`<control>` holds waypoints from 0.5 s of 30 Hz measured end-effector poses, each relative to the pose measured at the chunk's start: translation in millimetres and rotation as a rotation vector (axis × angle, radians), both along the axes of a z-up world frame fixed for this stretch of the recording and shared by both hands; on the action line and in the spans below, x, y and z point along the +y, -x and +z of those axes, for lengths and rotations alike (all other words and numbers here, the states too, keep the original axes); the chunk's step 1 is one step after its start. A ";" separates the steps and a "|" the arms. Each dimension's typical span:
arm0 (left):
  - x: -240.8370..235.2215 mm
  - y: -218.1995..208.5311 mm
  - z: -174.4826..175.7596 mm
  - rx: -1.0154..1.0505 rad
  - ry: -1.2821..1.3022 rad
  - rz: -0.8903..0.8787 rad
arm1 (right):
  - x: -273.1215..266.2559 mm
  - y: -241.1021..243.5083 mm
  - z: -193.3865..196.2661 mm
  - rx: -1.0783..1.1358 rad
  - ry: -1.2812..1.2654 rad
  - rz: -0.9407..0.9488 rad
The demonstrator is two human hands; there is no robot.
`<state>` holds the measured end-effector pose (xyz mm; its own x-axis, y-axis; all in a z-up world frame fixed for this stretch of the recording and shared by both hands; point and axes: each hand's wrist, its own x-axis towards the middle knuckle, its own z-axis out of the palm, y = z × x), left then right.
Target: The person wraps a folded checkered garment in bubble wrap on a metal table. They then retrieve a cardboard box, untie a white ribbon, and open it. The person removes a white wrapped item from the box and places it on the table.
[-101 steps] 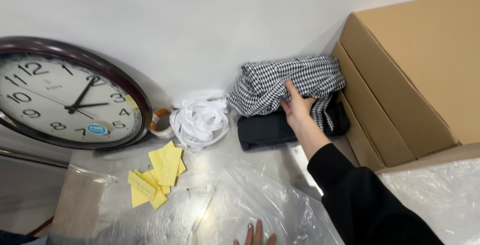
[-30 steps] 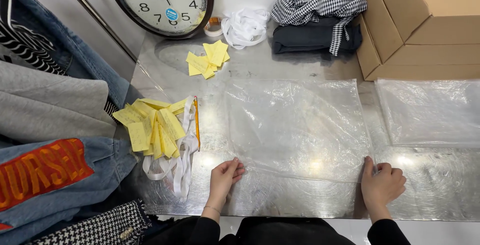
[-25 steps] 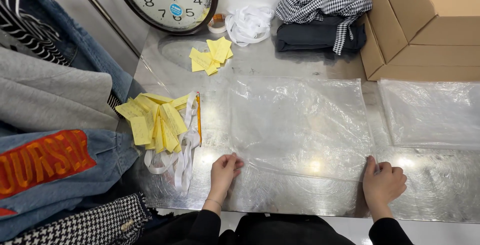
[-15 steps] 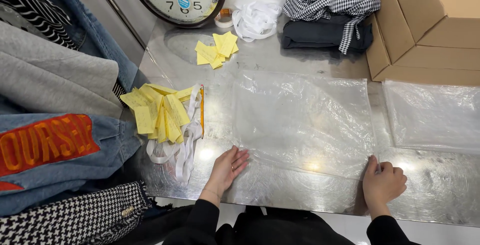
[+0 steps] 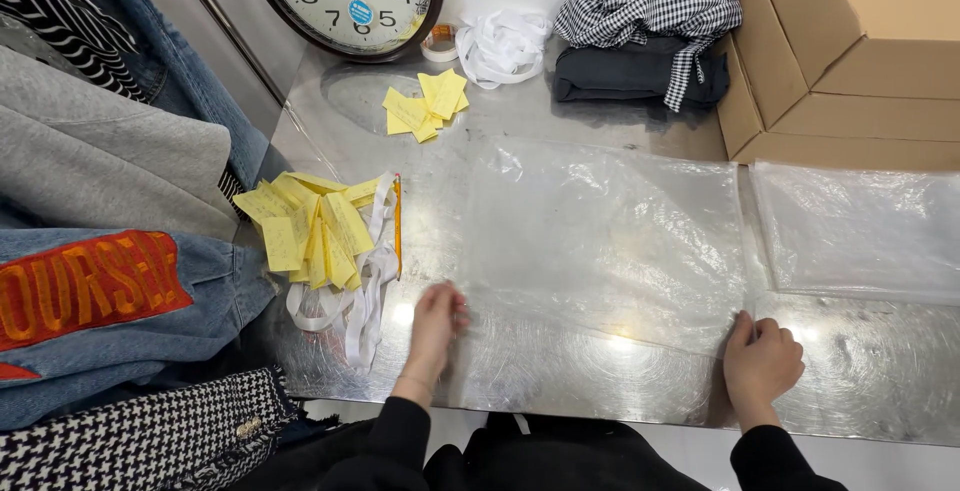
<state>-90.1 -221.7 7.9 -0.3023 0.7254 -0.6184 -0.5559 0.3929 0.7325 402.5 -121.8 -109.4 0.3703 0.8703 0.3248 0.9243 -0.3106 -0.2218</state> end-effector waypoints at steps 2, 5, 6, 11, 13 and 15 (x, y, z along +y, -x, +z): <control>-10.6 10.6 24.2 0.515 -0.049 -0.034 | 5.4 -8.4 -2.8 -0.015 0.028 0.046; -36.5 11.9 55.2 0.722 0.011 -0.270 | 6.7 -10.5 5.9 0.034 0.082 0.042; -40.5 14.6 44.9 0.723 0.012 -0.269 | 8.7 -8.9 12.1 0.035 0.083 0.043; -61.7 20.0 -6.6 0.414 0.163 -0.186 | 13.9 4.7 32.6 0.051 -0.013 -0.005; -61.9 16.1 5.1 0.367 0.167 -0.116 | 18.6 51.0 78.8 0.173 -0.032 0.099; -62.6 12.8 5.3 0.322 0.171 -0.045 | 24.4 103.7 114.1 0.297 -0.049 0.204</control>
<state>-102.9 -284.2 13.2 -0.4710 0.6369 -0.6103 -0.2869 0.5436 0.7888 298.8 -97.4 4.7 0.2748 0.9221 0.2723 0.8594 -0.1086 -0.4996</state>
